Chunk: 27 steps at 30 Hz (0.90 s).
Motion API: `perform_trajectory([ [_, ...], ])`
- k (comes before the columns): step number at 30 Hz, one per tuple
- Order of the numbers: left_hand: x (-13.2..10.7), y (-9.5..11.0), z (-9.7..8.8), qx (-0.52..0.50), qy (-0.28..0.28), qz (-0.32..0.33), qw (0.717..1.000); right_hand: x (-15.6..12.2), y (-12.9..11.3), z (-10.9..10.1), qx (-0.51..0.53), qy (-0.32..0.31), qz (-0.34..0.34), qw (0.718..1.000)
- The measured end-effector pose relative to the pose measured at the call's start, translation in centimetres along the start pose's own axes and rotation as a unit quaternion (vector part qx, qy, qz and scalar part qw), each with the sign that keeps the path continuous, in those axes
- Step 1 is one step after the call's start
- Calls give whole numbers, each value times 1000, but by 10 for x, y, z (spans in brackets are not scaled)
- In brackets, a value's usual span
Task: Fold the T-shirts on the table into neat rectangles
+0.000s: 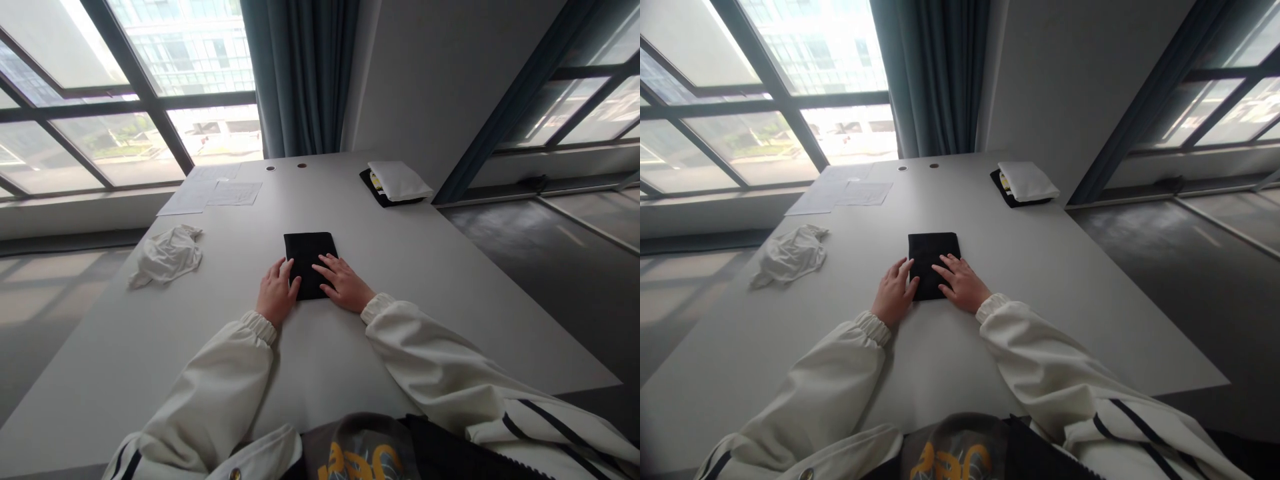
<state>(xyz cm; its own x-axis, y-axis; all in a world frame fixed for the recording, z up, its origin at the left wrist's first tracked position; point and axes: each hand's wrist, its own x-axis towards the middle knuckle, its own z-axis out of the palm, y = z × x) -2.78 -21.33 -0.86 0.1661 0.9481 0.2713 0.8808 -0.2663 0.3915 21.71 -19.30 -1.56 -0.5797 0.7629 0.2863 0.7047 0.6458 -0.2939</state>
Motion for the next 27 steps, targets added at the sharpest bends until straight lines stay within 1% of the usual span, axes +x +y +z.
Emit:
perform_trajectory([
  [2, 6, -2, 10, 8, -56, 4, 998, 3, 2, 4, -22, -53, 28, 998],
  [4, 11, -8, 15, 17, -112, 16, 993, 3, 0, 3, -39, -81, 38, 995],
  [6, 13, -19, 14, 22, -149, 35, 988, 0, -4, -3, -48, -74, 37, 995],
  [8, 14, -33, 7, 31, -168, 45, 984, -3, -13, -11, -40, -48, 25, 998],
  [10, 15, -45, -3, 51, -151, 17, 987, -6, -23, -16, -12, -32, -6, 999],
  [12, 15, -52, -13, 77, -100, -26, 992, -8, -33, -18, 14, -33, -55, 998],
  [14, 13, -50, -20, 98, -41, -40, 994, -8, -37, -17, 23, -18, -90, 996],
  [15, 12, -46, -21, 103, -23, -28, 994, -8, -36, -16, 23, 3, -86, 996],
  [16, 9, -41, -21, 103, -17, -5, 995, -7, -33, -15, 21, 27, -68, 997],
  [17, 7, -35, -19, 99, -27, 29, 994, -6, -28, -14, 17, 46, -37, 998],
  [18, 4, -29, -17, 92, -50, 68, 992, -6, -21, -13, 11, 54, 1, 998],
  [20, -2, -19, -11, 77, -104, 131, 983, -5, -6, -11, 1, 30, 71, 997],
  [21, -4, -16, -8, 72, -126, 147, 978, -5, 1, -9, 1, 10, 95, 995],
  [23, -4, -17, -4, 68, -145, 149, 976, -4, 11, -5, 11, -18, 122, 992],
  [27, 6, -32, -10, 31, -149, 113, 982, 0, 20, -1, 13, -17, 131, 991],
])
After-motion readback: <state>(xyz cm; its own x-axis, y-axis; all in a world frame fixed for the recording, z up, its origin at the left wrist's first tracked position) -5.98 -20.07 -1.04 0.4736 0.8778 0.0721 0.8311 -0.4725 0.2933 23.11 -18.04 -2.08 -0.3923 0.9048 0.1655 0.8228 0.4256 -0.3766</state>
